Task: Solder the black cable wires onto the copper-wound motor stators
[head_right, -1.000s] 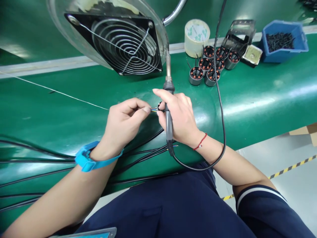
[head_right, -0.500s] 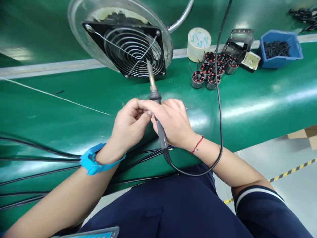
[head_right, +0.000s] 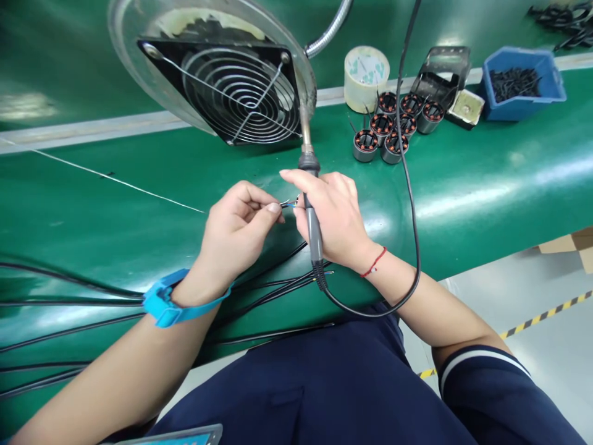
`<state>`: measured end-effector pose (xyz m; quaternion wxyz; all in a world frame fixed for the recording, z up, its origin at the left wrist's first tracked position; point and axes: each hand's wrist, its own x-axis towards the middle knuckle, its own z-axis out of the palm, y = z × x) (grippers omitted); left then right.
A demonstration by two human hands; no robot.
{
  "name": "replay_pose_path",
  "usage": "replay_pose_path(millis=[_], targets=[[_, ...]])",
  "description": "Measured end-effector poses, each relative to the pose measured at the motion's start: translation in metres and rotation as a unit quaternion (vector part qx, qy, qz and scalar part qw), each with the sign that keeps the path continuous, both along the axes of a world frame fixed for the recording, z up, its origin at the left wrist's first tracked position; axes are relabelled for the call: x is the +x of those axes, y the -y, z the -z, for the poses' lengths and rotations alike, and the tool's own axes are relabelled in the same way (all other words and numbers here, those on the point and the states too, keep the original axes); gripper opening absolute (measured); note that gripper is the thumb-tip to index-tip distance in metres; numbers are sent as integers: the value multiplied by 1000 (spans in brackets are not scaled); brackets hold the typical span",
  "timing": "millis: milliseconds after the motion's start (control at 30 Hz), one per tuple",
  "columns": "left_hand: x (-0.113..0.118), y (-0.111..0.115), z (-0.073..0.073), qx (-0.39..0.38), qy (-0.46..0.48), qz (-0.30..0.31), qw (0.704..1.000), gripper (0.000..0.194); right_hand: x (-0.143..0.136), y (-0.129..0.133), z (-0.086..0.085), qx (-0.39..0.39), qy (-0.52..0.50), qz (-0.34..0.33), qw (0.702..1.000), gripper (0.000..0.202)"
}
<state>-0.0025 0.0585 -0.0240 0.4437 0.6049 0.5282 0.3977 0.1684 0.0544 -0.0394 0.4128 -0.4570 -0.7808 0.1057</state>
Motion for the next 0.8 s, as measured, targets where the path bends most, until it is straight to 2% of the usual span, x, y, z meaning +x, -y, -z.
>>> replay_pose_path(millis=[100, 200, 400, 500, 667, 800], targets=[[0, 2, 2, 17, -20, -6, 1000, 7, -6, 2, -1, -2, 23, 8, 1000, 36], [0, 1, 4, 10, -5, -6, 1000, 9, -8, 3, -2, 1, 44, -11, 999, 31], [-2, -3, 2, -48, 36, 5, 998, 11, 5, 0, 1, -18, -3, 25, 1000, 42], [-2, -3, -1, -65, 61, 5, 996, 14, 6, -2, 4, -28, -15, 15, 999, 43], [-3, -2, -6, -57, 53, 1, 997, 19, 3, -3, 5, -85, -28, 21, 996, 44], [-2, -4, -9, -37, 34, 7, 999, 16, 5, -4, 5, -111, -58, 13, 992, 47]])
